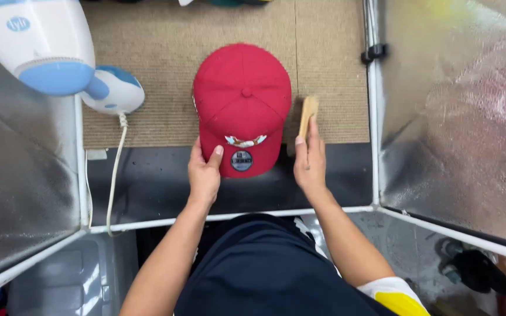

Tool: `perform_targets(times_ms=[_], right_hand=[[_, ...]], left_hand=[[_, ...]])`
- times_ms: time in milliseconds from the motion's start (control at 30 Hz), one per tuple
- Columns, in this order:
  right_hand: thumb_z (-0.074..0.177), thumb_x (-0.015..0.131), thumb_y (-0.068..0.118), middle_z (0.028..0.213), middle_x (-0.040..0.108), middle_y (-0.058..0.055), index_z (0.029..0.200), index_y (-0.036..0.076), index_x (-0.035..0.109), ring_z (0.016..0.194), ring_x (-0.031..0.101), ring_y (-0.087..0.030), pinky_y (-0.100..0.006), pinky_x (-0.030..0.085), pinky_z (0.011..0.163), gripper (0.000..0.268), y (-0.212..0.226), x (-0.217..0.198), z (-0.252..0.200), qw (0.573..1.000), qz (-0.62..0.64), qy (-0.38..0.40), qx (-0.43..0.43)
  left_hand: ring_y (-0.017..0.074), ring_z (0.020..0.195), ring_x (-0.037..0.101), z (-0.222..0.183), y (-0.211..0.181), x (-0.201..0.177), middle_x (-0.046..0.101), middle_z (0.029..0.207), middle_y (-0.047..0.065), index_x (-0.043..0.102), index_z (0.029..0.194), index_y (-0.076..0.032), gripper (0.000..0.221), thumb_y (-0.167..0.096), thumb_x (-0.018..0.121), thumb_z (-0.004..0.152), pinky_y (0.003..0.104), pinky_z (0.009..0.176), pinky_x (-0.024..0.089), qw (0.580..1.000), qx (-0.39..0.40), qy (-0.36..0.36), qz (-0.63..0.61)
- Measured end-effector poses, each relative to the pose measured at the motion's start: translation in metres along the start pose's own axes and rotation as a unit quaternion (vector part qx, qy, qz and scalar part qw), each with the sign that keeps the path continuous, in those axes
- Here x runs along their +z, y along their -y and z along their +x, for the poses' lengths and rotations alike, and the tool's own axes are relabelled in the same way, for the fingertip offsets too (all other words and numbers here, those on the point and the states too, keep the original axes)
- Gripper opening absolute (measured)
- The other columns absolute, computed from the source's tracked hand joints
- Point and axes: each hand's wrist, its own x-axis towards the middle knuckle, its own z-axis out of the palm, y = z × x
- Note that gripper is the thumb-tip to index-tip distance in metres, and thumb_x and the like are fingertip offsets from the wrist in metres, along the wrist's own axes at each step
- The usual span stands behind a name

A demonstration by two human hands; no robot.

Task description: Steaming and brushing a red baseball cap to clean and shape it.

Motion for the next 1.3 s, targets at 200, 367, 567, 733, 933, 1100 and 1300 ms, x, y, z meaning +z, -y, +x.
perform_targets(times_ms=[200, 367, 567, 733, 933, 1100, 1300], right_hand=[[0.107, 0.046, 0.036, 0.130, 0.057, -0.030, 0.162, 0.017, 0.031, 0.111, 0.060, -0.043, -0.048, 0.052, 0.094, 0.060, 0.005, 0.000, 0.009, 0.998, 0.052, 0.018, 0.035], [0.109, 0.046, 0.041, 0.110, 0.059, -0.015, 0.162, 0.024, 0.040, 0.092, 0.068, -0.038, -0.046, 0.055, 0.072, 0.055, 0.051, -0.036, 0.007, 0.994, -0.065, -0.034, -0.075], [0.101, 0.056, 0.039, 0.108, 0.061, -0.026, 0.155, 0.014, 0.047, 0.083, 0.068, -0.053, -0.061, 0.056, 0.064, 0.060, 0.026, -0.050, 0.006, 0.973, -0.215, 0.058, -0.062], [0.099, 0.063, 0.042, 0.114, 0.055, -0.005, 0.151, 0.032, 0.056, 0.088, 0.069, -0.031, -0.041, 0.060, 0.069, 0.053, 0.046, -0.054, 0.003, 0.955, -0.207, 0.001, -0.213], [0.087, 0.065, 0.037, 0.083, 0.066, -0.018, 0.134, 0.030, 0.069, 0.069, 0.070, -0.050, -0.058, 0.058, 0.061, 0.048, 0.085, -0.147, 0.002, 0.887, -0.333, 0.301, -0.106], [0.092, 0.064, 0.041, 0.095, 0.064, -0.013, 0.141, 0.033, 0.063, 0.074, 0.071, -0.046, -0.054, 0.058, 0.064, 0.050, 0.063, -0.140, 0.010, 0.917, -0.303, 0.211, -0.150], [0.102, 0.058, 0.038, 0.134, 0.053, -0.021, 0.156, 0.023, 0.043, 0.108, 0.061, -0.049, -0.058, 0.052, 0.086, 0.058, 0.024, -0.054, 0.029, 0.986, -0.081, 0.086, -0.116]], left_hand=[[0.0336, 0.115, 0.066, -0.007, -0.009, -0.001, 0.068, 0.125, 0.022, 0.052, 0.149, -0.010, 0.056, -0.014, 0.073, 0.097, 0.049, 0.095, 0.053, 1.000, -0.009, 0.011, -0.001], [0.0350, 0.119, 0.065, 0.009, 0.004, -0.009, 0.067, 0.127, 0.023, 0.051, 0.150, -0.008, 0.058, -0.016, 0.072, 0.097, 0.050, 0.098, 0.052, 1.000, -0.004, 0.009, 0.007], [0.0291, 0.114, 0.065, 0.004, -0.002, -0.002, 0.069, 0.123, 0.019, 0.053, 0.148, -0.010, 0.055, -0.016, 0.073, 0.097, 0.048, 0.097, 0.053, 1.000, 0.004, 0.006, -0.011], [0.0295, 0.113, 0.065, 0.000, 0.000, -0.004, 0.069, 0.122, 0.019, 0.054, 0.147, -0.012, 0.054, -0.017, 0.073, 0.097, 0.047, 0.096, 0.054, 1.000, -0.007, 0.015, 0.003], [0.0299, 0.114, 0.066, -0.001, 0.000, -0.006, 0.069, 0.124, 0.017, 0.054, 0.148, -0.014, 0.054, -0.020, 0.073, 0.097, 0.047, 0.094, 0.054, 1.000, -0.016, 0.014, 0.020], [0.0303, 0.111, 0.067, 0.003, 0.011, -0.002, 0.070, 0.120, 0.017, 0.056, 0.146, -0.015, 0.052, -0.019, 0.074, 0.097, 0.047, 0.092, 0.055, 1.000, -0.004, 0.006, 0.019], [0.0280, 0.105, 0.066, -0.004, -0.005, -0.001, 0.070, 0.116, 0.016, 0.056, 0.146, -0.014, 0.052, -0.017, 0.073, 0.097, 0.046, 0.089, 0.056, 1.000, -0.003, 0.011, 0.001]])
